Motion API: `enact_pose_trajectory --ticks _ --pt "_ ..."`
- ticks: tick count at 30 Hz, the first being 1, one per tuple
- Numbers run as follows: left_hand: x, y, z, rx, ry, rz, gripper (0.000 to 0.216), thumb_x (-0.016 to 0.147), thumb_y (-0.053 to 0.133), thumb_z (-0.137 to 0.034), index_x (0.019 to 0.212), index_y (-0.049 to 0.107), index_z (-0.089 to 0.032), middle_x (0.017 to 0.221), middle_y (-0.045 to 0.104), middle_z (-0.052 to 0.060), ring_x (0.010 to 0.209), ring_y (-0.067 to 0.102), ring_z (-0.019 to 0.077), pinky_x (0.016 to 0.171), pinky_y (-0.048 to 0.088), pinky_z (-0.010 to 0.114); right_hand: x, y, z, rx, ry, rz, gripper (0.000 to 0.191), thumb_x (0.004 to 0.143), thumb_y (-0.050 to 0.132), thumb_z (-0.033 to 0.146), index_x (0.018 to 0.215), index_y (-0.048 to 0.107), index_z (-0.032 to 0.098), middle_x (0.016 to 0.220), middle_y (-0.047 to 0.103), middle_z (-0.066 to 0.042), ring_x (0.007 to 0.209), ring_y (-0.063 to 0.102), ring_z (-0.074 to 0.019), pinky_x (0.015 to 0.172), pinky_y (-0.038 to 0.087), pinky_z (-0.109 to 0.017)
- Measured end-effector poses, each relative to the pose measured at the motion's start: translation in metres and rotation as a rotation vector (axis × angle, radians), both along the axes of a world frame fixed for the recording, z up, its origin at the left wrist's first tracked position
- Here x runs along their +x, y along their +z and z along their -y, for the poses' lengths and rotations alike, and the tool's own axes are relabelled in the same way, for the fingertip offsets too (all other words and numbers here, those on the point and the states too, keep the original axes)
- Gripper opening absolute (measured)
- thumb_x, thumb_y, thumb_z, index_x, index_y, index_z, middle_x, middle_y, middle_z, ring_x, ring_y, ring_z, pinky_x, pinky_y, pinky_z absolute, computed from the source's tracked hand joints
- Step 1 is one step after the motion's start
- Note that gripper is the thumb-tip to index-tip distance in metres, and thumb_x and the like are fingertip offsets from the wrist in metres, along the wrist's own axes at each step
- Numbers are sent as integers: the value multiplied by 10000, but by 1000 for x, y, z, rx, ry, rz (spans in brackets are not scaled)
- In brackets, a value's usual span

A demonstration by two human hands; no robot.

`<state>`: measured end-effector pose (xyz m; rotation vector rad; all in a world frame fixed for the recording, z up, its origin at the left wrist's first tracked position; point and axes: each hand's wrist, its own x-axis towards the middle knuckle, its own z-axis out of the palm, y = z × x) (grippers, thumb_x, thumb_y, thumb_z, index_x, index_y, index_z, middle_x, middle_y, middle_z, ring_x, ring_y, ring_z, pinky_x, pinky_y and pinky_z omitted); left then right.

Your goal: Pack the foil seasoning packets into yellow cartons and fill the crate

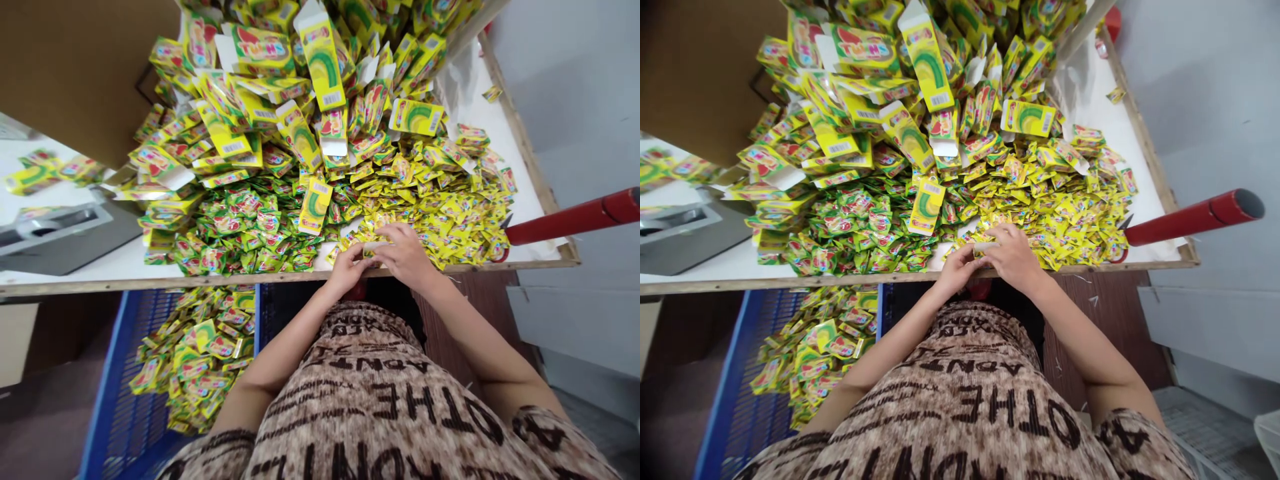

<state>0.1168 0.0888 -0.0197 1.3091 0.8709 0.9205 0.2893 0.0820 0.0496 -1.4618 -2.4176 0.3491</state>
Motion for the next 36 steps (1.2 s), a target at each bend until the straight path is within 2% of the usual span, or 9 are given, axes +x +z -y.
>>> enact_pose_trajectory --ticks 5,9,12,14,16,19,24,31,36 --pt "2 -3 0 34 21 -46 251 811 656 -295 1026 685 -170 1035 715 63 989 630 215 919 473 345 3 -3 -4 -125 69 -13 272 871 633 472 935 757 239 1322 580 -104 1276 406 -313 1005 362 -519" --pt "-4 -2 -1 -39 5 -6 353 870 600 -419 1116 677 -177 1107 708 77 1078 620 227 971 470 359 13 -12 2 -111 -297 -497 212 878 634 390 971 732 228 1086 683 -87 1034 597 -235 874 494 -420" --pt "-11 2 1 -116 -12 74 419 926 504 -475 1190 674 -197 1233 677 83 1248 551 239 1097 389 390 15 -28 9 -397 -523 -902 263 789 703 434 897 705 194 752 679 -30 656 623 -172 576 513 -304" --pt "-13 5 1 -159 -43 104 400 917 529 -469 1155 702 -199 1218 690 83 1247 559 251 1118 371 413 12 -37 12 -618 -505 -1056 275 721 756 426 838 684 187 640 643 9 530 573 -134 503 480 -265" --pt "-12 7 0 -168 -72 95 350 877 606 -440 1102 727 -201 1157 717 80 1163 612 250 1077 416 410 7 -42 12 -717 -470 -1101 237 712 758 377 830 679 187 591 615 36 475 527 -101 477 450 -233" --pt "-6 7 -6 -132 30 80 300 820 687 -391 1033 741 -188 1045 744 73 981 674 211 946 503 362 -1 -43 9 -585 -479 -1033 185 746 709 314 885 715 191 630 619 39 430 472 -68 423 383 -204" --pt "3 4 -16 -38 294 53 245 782 725 -342 958 757 -174 985 758 77 904 692 195 882 534 353 -4 -39 2 -406 -447 -1019 249 831 655 380 993 764 225 964 702 -28 465 530 -57 496 462 -246" --pt "7 2 -17 26 220 33 310 807 707 -357 1059 737 -178 1039 744 90 909 682 186 840 538 320 -3 -43 -2 -401 -529 -1066 264 731 765 398 894 768 191 663 689 2 459 566 -111 478 482 -261" --pt "6 0 -27 215 177 -8 207 843 679 -322 969 762 -180 930 745 81 851 670 164 777 527 288 -1 -45 -4 -296 -508 -987 276 720 775 420 872 773 189 738 691 -20 482 596 -114 496 519 -274"
